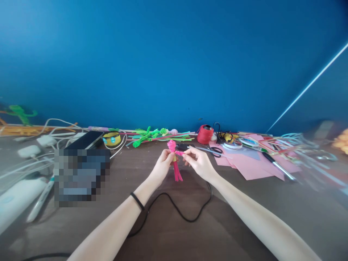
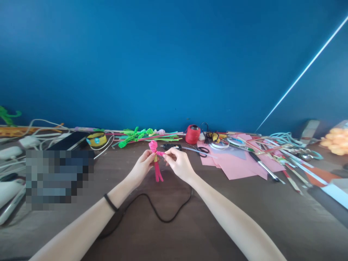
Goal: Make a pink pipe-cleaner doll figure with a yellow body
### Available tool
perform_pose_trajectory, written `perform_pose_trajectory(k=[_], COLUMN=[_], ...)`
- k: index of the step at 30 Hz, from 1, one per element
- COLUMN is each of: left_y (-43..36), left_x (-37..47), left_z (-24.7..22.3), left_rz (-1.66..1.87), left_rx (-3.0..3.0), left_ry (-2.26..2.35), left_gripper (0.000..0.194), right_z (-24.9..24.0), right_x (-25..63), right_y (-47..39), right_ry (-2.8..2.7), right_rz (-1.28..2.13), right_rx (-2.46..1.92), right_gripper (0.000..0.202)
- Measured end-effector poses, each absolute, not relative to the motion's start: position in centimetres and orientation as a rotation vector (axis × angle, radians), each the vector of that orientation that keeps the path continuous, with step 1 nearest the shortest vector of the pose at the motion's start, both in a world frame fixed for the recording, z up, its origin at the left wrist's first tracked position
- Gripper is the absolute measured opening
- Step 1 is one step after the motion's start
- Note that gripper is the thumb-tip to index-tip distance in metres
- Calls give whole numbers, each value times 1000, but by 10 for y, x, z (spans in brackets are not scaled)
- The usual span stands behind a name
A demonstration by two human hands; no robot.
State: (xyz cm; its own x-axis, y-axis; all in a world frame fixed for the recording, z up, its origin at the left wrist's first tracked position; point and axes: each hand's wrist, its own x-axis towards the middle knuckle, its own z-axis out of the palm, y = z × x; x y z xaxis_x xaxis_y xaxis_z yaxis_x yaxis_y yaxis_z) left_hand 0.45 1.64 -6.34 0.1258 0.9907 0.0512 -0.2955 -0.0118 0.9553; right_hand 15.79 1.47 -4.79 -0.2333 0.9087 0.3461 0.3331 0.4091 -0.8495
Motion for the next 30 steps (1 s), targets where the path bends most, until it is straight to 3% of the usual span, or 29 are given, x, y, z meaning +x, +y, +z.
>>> perform_pose_trajectory(k=[17, 30], left_y=[11, 13], left_x=[3, 0], left_z=[-58, -57], left_rz=[1175, 1158], left_rx=[1125, 954], left_ry=[824, 723], left_gripper=[28, 25], right_z=[-47, -52], right_x=[157, 155], right_y=[18, 19], right_ry=[-1569, -1366], right_rz=[1318, 1331], right_rx=[-889, -937], right_gripper=[31, 26])
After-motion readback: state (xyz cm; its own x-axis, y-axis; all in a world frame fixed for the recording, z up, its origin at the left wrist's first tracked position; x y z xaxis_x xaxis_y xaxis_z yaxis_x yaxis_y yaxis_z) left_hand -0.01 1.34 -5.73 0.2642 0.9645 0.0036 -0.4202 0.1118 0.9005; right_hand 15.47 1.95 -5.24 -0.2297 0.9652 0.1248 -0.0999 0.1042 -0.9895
